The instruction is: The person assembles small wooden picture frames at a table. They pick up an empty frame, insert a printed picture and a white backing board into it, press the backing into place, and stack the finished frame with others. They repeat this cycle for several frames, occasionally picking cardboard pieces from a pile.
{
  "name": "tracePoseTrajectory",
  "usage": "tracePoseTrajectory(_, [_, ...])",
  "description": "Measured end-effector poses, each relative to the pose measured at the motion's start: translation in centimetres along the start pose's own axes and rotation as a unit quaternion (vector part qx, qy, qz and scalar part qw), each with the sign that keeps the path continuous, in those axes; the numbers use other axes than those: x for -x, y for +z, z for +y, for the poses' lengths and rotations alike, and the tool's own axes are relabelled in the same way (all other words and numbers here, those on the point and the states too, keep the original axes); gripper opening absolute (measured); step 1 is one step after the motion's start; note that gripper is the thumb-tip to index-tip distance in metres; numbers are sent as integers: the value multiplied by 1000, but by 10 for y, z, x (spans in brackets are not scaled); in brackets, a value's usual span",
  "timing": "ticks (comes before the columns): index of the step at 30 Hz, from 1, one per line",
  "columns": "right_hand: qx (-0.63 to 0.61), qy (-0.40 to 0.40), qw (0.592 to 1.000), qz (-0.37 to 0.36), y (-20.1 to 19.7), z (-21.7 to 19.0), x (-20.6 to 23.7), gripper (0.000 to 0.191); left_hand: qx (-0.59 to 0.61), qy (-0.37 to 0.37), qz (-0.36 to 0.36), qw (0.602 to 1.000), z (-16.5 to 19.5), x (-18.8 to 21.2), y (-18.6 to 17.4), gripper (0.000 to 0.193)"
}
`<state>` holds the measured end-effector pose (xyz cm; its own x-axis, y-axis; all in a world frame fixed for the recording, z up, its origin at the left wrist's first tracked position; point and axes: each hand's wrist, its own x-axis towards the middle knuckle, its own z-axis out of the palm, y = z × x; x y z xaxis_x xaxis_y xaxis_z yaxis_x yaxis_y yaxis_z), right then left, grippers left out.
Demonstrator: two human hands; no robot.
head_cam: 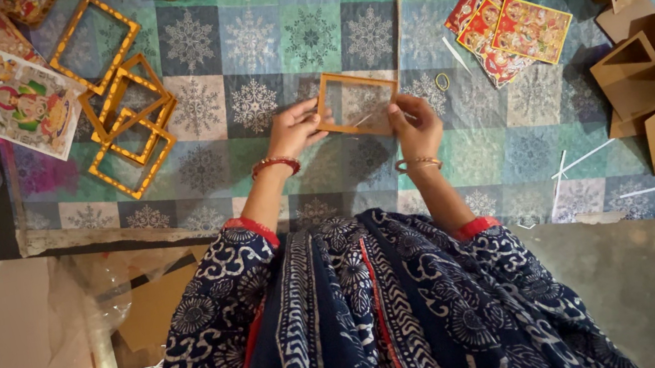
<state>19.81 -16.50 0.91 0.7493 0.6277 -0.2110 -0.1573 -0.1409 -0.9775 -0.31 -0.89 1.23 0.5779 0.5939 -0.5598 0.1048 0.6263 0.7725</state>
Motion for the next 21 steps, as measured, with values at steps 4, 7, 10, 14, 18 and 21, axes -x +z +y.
tracePoseTrajectory(4, [-93,150,984,16,-2,-7,-4,37,25,7,-18,999,-4,1,-4,45])
tracePoseTrajectory(7, [-99,188,977,-15,-7,-13,-4,35,20,0,-11,1000,-4,2,-4,44])
tracePoseTrajectory(10, [-88,190,978,-27,-7,-14,-3,31,26,-6,-1,1000,-1,5,-3,41])
tracePoseTrajectory(14, [-97,194,976,-32,-10,-11,-3,29,8,-4,17,1000,3,8,1,42])
tracePoseTrajectory(18, [-60,169,983,-33,-7,-11,-1,32,41,0,-7,999,4,9,2,44])
tracePoseTrajectory(21, [13,-25,997,-78,0,-21,8,43,72,-20,-6,997,4,9,4,42])
